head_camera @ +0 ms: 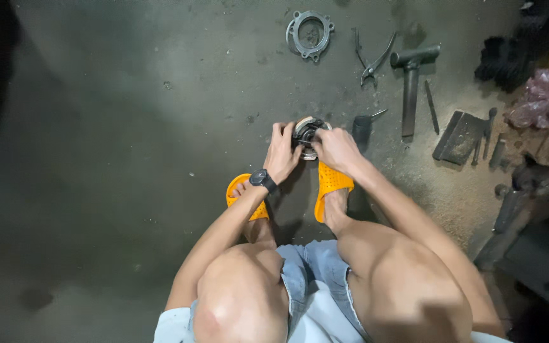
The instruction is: The person sits on the floor and uses pliers to manipulate a circular mechanical component, likely a brake assembly. They adjust internal parts and fit a metal ring onto the assembly, working with tools and parts laid out on the concrete floor.
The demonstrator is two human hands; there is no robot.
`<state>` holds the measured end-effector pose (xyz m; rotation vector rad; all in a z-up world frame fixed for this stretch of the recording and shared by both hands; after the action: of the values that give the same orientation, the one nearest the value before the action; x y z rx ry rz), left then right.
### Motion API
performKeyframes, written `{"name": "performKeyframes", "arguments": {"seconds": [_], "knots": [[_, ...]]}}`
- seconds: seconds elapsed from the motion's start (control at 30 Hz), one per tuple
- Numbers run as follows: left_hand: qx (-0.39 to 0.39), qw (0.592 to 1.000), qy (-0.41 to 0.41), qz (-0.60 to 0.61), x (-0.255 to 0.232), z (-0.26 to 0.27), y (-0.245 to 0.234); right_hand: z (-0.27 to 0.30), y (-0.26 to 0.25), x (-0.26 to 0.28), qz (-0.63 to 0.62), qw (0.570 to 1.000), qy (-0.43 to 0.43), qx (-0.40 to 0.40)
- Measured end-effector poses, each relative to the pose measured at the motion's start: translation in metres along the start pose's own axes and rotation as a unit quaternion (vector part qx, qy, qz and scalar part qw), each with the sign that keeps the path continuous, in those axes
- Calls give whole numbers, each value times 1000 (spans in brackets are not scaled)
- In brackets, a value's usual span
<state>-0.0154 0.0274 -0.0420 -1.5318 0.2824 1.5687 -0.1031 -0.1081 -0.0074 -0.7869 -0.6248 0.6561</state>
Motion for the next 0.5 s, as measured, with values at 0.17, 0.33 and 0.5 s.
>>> {"name": "performKeyframes", "arguments": {"seconds": [0.17, 0.33, 0.5], "knots": [[-22, 1000, 0, 9, -2, -7, -3, 32, 5, 16, -237, 954, 164, -76], [-40, 999, 8, 20, 8, -6, 5, 37, 26, 10, -361, 891, 266, -74], [-36, 998, -17, 43, -3, -11, -2, 43, 38, 23, -484, 795, 350, -109]]}}
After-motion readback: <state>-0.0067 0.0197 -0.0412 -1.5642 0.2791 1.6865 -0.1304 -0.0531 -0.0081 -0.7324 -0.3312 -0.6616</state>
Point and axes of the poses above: each hand's wrist, its own z-axis away from the middle knuckle, its own y-axis out of the palm, x = y × z, the point moved 3 cm from there along -z, towards the middle knuckle, and after that the axes turned 12 degrees about -x, right-handed, at the moved point
